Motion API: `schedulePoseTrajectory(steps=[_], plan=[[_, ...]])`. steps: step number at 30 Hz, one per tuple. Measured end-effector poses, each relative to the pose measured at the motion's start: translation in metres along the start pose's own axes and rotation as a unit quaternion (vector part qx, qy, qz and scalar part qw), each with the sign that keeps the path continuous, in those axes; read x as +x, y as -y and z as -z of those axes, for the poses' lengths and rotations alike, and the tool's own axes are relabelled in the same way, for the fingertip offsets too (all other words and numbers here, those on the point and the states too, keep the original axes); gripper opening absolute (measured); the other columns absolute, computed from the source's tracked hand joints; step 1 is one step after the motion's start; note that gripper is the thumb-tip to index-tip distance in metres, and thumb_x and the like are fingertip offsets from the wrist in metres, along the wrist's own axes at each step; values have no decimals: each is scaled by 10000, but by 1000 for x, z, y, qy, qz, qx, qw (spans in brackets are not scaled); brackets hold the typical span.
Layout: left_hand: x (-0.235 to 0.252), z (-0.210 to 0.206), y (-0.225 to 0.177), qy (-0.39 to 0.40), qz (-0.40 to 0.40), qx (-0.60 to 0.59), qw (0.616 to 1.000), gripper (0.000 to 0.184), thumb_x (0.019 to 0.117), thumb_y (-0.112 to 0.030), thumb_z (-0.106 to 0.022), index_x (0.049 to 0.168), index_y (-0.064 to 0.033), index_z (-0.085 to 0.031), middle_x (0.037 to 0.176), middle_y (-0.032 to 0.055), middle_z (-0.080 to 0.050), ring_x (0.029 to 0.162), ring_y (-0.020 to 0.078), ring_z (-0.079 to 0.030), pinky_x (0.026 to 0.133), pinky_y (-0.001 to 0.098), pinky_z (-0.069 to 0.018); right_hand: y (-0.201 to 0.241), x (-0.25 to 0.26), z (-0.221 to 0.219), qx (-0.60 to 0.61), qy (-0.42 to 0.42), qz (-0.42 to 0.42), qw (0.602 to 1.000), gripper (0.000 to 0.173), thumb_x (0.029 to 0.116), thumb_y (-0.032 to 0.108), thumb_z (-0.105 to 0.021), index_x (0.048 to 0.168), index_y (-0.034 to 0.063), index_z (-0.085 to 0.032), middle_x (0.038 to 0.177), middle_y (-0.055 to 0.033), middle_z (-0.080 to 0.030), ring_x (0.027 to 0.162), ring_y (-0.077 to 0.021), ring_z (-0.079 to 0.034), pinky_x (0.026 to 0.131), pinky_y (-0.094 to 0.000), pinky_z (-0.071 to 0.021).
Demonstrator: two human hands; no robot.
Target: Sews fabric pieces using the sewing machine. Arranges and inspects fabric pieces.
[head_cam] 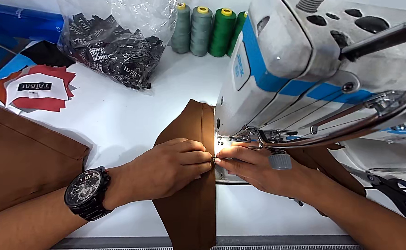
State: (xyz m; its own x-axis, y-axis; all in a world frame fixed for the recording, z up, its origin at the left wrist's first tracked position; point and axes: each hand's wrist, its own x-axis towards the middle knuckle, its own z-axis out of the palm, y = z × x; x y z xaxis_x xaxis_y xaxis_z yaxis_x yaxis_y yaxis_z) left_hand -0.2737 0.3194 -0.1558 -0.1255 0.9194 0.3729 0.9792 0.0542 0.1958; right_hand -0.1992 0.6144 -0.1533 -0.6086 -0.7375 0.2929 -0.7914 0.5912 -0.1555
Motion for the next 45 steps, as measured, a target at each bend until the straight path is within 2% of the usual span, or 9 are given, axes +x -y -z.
schedulePoseTrajectory(steps=[5, 10, 13, 17, 26, 37, 39, 42, 45], plan=[[-1, -1, 1, -4, -1, -3, 1000, 326, 1060, -249, -482, 1189, -125, -755, 1283, 15, -697, 1311, 184, -580, 1135, 340, -451, 2, 1, -1, -10, 0, -7, 1000, 291, 1071, 245, -505, 1272, 184, -706, 1301, 1, -680, 1229, -144, -625, 1008, -313, -526], [-1, 0, 1, -5, -4, -3, 1000, 331, 1062, -252, -482, 1204, -130, -755, 1299, 14, -695, 1320, 176, -579, 1142, 329, -446, 3, 4, 1, -4, -37, -18, 999, 286, 1053, 210, -515, 1283, 194, -685, 1271, -17, -695, 1132, -144, -674, 868, -297, -573], [-1, 0, 1, -9, -5, -8, 1000, 314, 1057, -252, -500, 1170, -129, -767, 1288, 20, -699, 1312, 182, -585, 1129, 327, -460, 4, 5, 1, 4, -45, -1, 999, 327, 1045, 151, -533, 1346, 188, -656, 1319, -37, -678, 1169, -157, -661, 908, -308, -566], [-2, 1, 2, -4, -4, -3, 1000, 312, 1056, -263, -508, 1175, -143, -770, 1302, 22, -693, 1324, 188, -578, 1123, 329, -466, 1, 0, -4, -10, -33, 15, 999, 260, 1039, 138, -554, 1234, 170, -724, 1277, 5, -693, 1218, -140, -629, 1019, -306, -523], [-2, 0, 2, -10, -12, 2, 1000, 314, 1059, -270, -511, 1215, -140, -751, 1334, 53, -673, 1322, 192, -580, 1120, 328, -470, 2, -2, -3, -34, -25, 16, 999, 285, 1040, 145, -539, 1266, 186, -708, 1294, 10, -692, 1230, -162, -632, 1022, -331, -526], [-2, 0, 1, -3, -7, 13, 1000, 329, 1060, -269, -496, 1228, -144, -749, 1344, 12, -682, 1332, 179, -576, 1126, 325, -461, 1, -2, -4, -26, -22, 26, 999, 296, 1033, 112, -546, 1280, 172, -697, 1321, -13, -678, 1239, -181, -629, 1025, -341, -529], [-1, 0, 0, -2, -8, 14, 1000, 329, 1063, -261, -490, 1226, -143, -750, 1344, 11, -682, 1333, 179, -576, 1134, 326, -457, 0, -3, -2, -17, -24, 25, 999, 275, 1040, 137, -545, 1260, 187, -702, 1300, -17, -686, 1218, -175, -639, 990, -336, -543], [0, 2, 0, 0, -12, 21, 1000, 334, 1065, -257, -481, 1231, -142, -748, 1342, 8, -682, 1338, 183, -568, 1171, 344, -415, -2, -4, 6, 30, -41, 23, 998, 215, 1019, 185, -554, 1086, 159, -758, 1141, -24, -718, 1036, -130, -682, 807, -283, -566], [0, 2, 0, 3, -12, 17, 1000, 335, 1067, -249, -479, 1229, -131, -747, 1338, 16, -685, 1340, 176, -570, 1170, 328, -417, -4, -6, 6, 8, -26, 19, 999, 254, 1034, 196, -533, 1157, 161, -752, 1177, -25, -720, 1119, -147, -672, 894, -294, -563]])
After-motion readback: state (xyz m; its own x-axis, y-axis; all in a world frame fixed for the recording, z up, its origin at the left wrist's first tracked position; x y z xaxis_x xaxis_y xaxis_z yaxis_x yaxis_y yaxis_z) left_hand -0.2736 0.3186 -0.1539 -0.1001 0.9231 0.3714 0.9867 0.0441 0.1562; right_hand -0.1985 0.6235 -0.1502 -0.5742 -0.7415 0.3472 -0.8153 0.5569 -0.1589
